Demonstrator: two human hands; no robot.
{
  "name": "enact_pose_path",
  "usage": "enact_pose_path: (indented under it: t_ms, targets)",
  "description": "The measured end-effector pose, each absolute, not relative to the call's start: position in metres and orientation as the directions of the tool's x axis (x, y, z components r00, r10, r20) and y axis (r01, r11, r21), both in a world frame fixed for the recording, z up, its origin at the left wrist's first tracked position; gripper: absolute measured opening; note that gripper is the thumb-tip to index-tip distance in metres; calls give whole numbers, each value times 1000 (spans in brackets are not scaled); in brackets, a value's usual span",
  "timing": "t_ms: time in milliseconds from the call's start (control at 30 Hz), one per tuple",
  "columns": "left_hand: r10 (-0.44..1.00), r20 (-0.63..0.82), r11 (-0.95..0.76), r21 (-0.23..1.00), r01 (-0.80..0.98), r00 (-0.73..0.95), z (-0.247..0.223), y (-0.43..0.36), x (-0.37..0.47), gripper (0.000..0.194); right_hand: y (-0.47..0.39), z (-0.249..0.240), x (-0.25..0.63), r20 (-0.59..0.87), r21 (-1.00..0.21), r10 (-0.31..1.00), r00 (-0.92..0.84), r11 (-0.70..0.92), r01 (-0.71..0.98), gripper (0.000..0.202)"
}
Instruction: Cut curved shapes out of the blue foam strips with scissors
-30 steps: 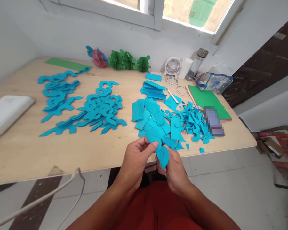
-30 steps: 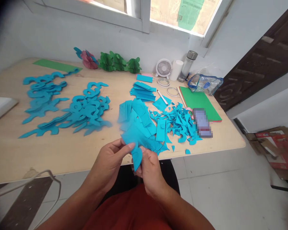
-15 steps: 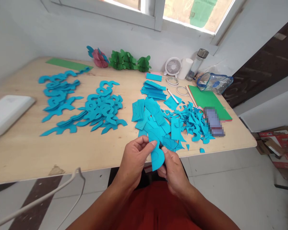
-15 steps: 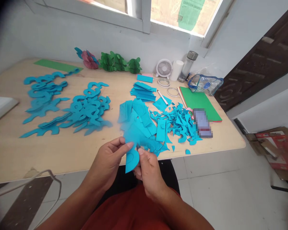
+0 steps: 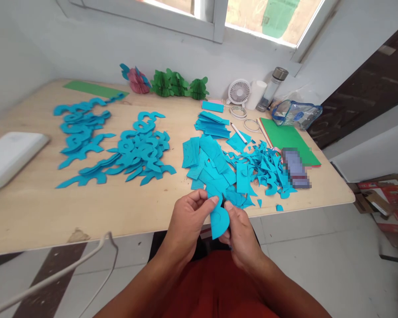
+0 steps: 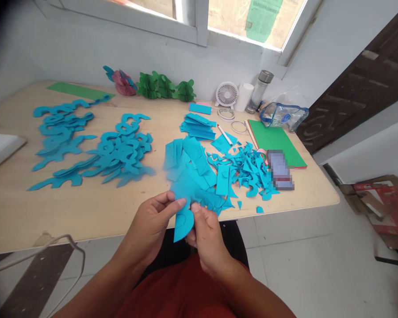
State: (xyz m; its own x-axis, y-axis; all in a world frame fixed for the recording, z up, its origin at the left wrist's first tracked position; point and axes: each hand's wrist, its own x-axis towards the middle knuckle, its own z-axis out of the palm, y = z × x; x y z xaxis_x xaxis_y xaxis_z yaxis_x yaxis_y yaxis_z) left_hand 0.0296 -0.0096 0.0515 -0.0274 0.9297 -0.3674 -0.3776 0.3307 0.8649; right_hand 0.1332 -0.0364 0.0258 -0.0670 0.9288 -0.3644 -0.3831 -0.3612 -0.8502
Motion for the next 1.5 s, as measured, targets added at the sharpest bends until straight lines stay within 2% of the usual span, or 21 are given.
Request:
enact_pose_path:
  t_ms: [600, 800, 1067, 1500]
  targets:
    - [900, -427, 424, 808, -409, 89, 45, -10, 23, 25, -44, 23, 132, -381, -842, 918, -113, -395, -367, 46]
    - [905, -420, 418, 842, -342, 71, 44, -12, 25, 23, -44, 24, 132, -365, -836, 925, -104, -374, -402, 46]
    - [901, -429, 419, 832, -365, 56, 44, -12, 26, 25, -43, 24, 133, -341, -847, 933, -117, -359, -392, 49]
    - [934, -345, 355, 875, -330, 92, 43, -11, 22, 21, -42, 25, 135, -356, -862, 927, -116, -374, -342, 48]
